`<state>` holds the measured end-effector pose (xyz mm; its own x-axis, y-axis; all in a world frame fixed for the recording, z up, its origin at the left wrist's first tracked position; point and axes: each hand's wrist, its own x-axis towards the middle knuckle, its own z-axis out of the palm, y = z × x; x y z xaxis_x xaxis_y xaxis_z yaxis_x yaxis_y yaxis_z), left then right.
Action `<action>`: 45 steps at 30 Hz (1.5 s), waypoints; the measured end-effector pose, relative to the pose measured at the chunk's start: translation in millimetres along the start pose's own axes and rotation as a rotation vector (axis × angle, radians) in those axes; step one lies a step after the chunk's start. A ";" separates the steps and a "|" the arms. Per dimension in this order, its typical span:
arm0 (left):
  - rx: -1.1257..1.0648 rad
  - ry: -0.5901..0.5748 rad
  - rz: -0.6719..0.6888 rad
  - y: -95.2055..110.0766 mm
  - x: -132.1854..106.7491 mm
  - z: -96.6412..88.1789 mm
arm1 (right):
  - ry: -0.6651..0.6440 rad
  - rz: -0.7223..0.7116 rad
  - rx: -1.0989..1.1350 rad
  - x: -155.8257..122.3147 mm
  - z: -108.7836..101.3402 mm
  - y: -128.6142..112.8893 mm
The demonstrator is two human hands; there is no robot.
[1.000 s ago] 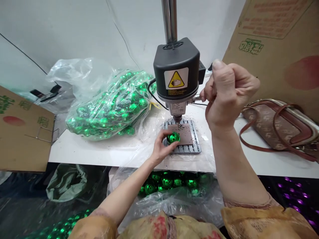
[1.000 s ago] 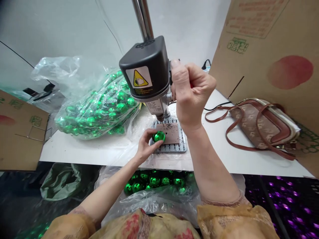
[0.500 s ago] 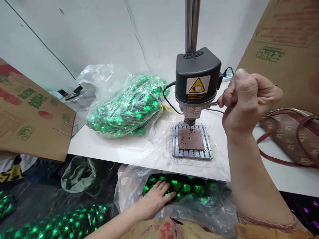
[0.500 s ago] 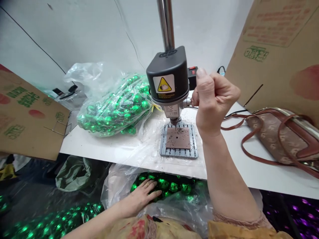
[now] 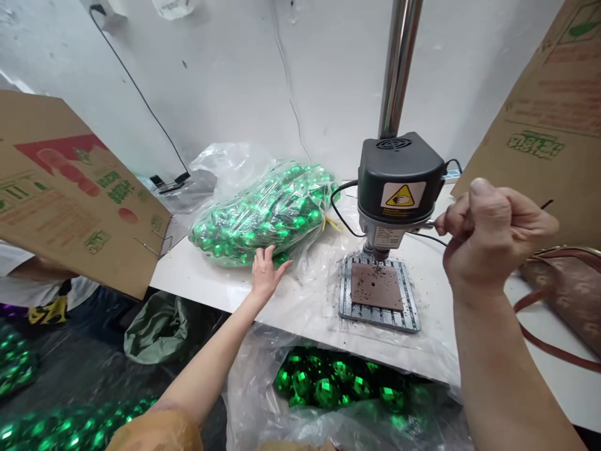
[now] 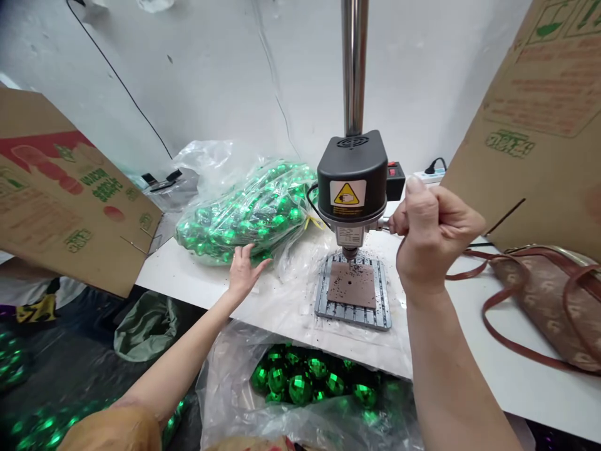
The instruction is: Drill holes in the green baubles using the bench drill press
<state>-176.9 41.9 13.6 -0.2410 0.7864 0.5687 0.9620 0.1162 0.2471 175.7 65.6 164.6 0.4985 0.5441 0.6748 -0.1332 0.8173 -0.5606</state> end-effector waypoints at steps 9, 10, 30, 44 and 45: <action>0.156 0.065 0.165 35.3 26.6 36.6 | -0.016 0.014 -0.021 -3.0 0.4 -6.1; 0.161 0.048 0.187 37.2 31.3 39.3 | -0.015 0.016 -0.022 -3.3 0.1 -6.0; -0.165 0.178 0.346 77.2 101.3 23.4 | -0.009 0.001 -0.002 -4.1 -1.9 -2.9; 0.012 -0.141 0.352 89.1 95.8 21.3 | -0.003 -0.002 0.001 -6.1 -0.8 -2.4; 0.036 -0.168 0.415 89.6 95.0 20.2 | -0.001 -0.002 0.002 -6.2 -0.7 -2.3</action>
<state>-111.0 139.3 73.9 0.1872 0.8582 0.4780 0.9775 -0.2111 -0.0038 173.5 60.3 161.3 0.4982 0.5424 0.6764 -0.1335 0.8188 -0.5583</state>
